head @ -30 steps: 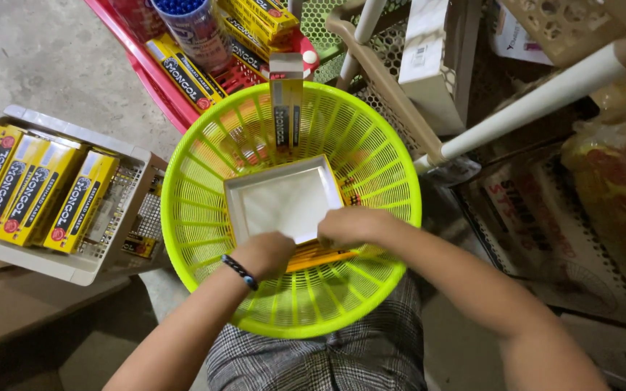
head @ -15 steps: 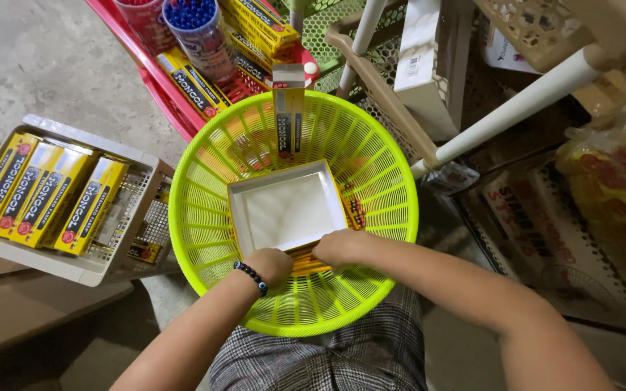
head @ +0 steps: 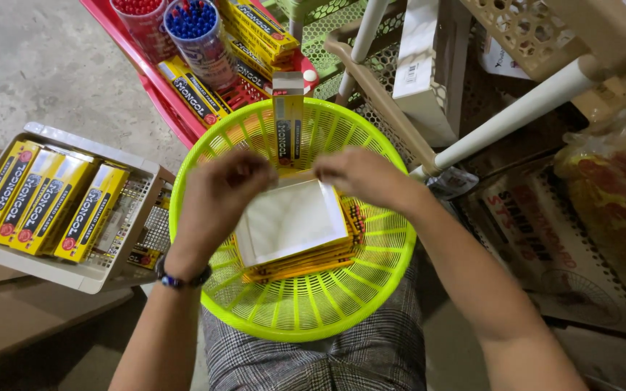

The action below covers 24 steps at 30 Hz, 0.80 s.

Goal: The person sorts and organizes pencils and small boxed items into a green basket while standing in a storage area.

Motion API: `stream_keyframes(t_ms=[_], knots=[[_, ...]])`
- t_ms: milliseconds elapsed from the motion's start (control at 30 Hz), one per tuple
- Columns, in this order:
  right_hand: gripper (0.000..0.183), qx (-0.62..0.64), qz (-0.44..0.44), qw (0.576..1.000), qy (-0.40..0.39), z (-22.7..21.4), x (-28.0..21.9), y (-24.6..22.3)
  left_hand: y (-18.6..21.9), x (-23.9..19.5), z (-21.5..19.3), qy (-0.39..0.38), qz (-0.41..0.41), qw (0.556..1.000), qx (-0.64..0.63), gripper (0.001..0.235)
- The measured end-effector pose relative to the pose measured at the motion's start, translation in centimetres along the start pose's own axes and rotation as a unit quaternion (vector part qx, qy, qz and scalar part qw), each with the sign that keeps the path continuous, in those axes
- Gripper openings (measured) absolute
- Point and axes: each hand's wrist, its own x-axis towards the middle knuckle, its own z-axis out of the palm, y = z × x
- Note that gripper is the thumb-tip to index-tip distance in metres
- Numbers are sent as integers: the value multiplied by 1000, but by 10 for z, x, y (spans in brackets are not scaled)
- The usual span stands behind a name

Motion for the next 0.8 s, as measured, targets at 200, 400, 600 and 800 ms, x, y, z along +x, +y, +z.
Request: stream_keyframes(t_ms=[200, 400, 600, 800], knots=[[14, 2, -103, 954, 282, -27, 53, 5, 17, 54, 20, 161, 198, 960, -113, 23], [17, 57, -110, 925, 360, -32, 92, 9, 15, 100, 33, 207, 259, 938, -106, 15], [16, 91, -67, 937, 331, -32, 105, 13, 17, 130, 33, 216, 276, 934, -70, 11], [16, 119, -44, 935, 332, -20, 112, 30, 0, 148, 34, 218, 269, 938, -12, 11]])
